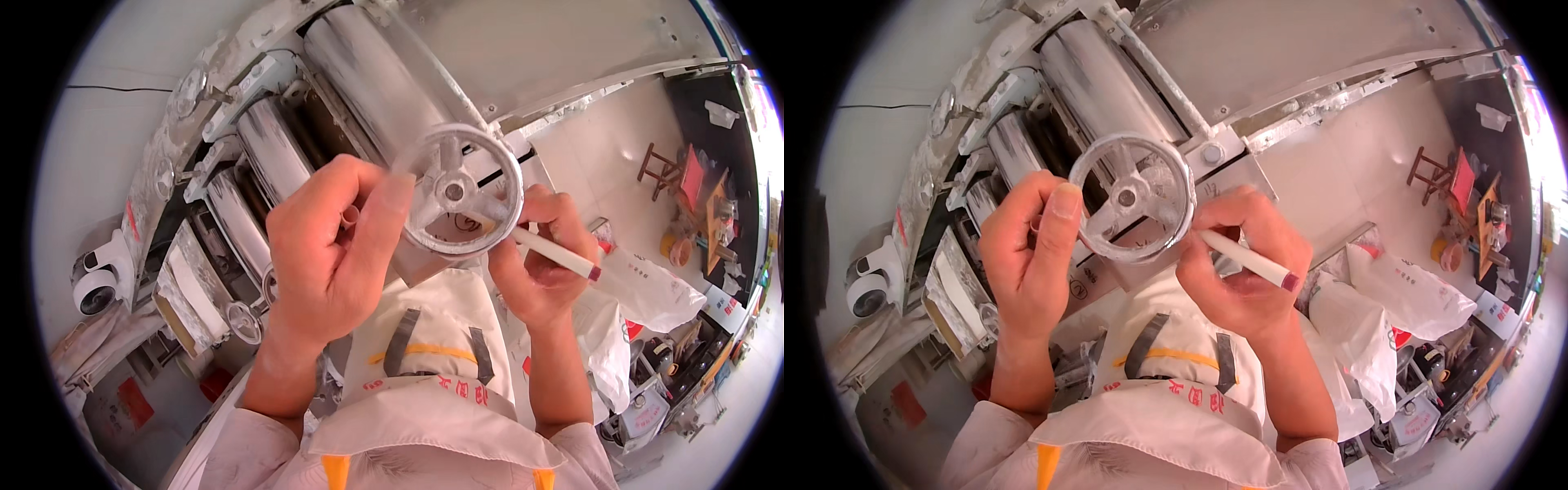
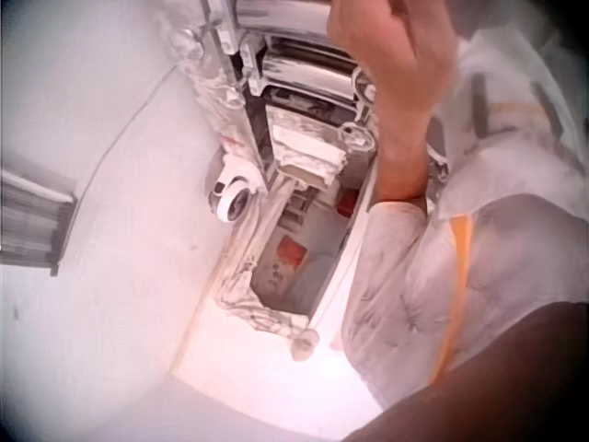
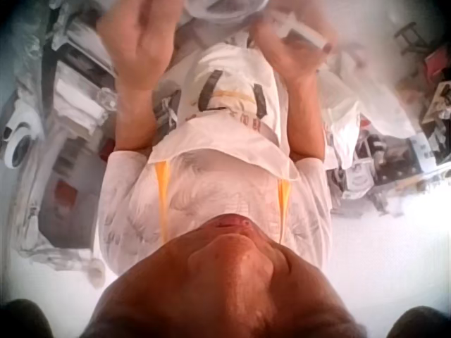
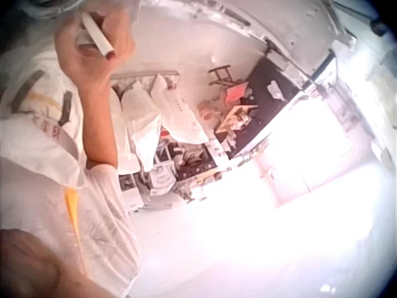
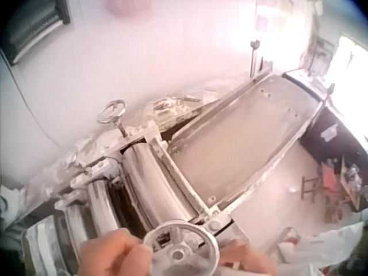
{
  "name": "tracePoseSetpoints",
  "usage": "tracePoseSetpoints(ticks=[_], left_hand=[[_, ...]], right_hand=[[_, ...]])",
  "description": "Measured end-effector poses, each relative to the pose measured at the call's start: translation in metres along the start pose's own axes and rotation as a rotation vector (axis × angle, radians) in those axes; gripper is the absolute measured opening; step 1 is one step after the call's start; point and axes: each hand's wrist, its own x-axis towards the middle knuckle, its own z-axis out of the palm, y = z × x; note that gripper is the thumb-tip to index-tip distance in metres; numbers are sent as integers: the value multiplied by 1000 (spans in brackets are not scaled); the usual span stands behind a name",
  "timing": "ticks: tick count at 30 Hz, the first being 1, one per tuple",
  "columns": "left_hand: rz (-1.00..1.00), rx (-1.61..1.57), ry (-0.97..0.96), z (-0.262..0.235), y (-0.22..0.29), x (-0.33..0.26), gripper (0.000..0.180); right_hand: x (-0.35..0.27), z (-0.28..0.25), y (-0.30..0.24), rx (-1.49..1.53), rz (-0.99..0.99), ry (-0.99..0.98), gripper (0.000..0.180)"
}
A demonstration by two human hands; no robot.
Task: The person adjusts the rollers of a dough sheeter by turning the handwheels and uses a marker to write on the wheels. They also use a small metal tool to scrape or adjust parts of the machine.
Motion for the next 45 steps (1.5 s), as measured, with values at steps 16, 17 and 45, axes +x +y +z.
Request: tracePoseSetpoints(ticks=[16,17,45], left_hand=[[36,-33,22,5,-7,-1,24],[35,-30,19,6,-7,-1,24],[27,12,19,5,-4,1,24]], right_hand=[[6,2,0,-143,6,-8,19],[6,2,0,-142,3,-7,19],[13,4,-13,-294,5,-37,22]])
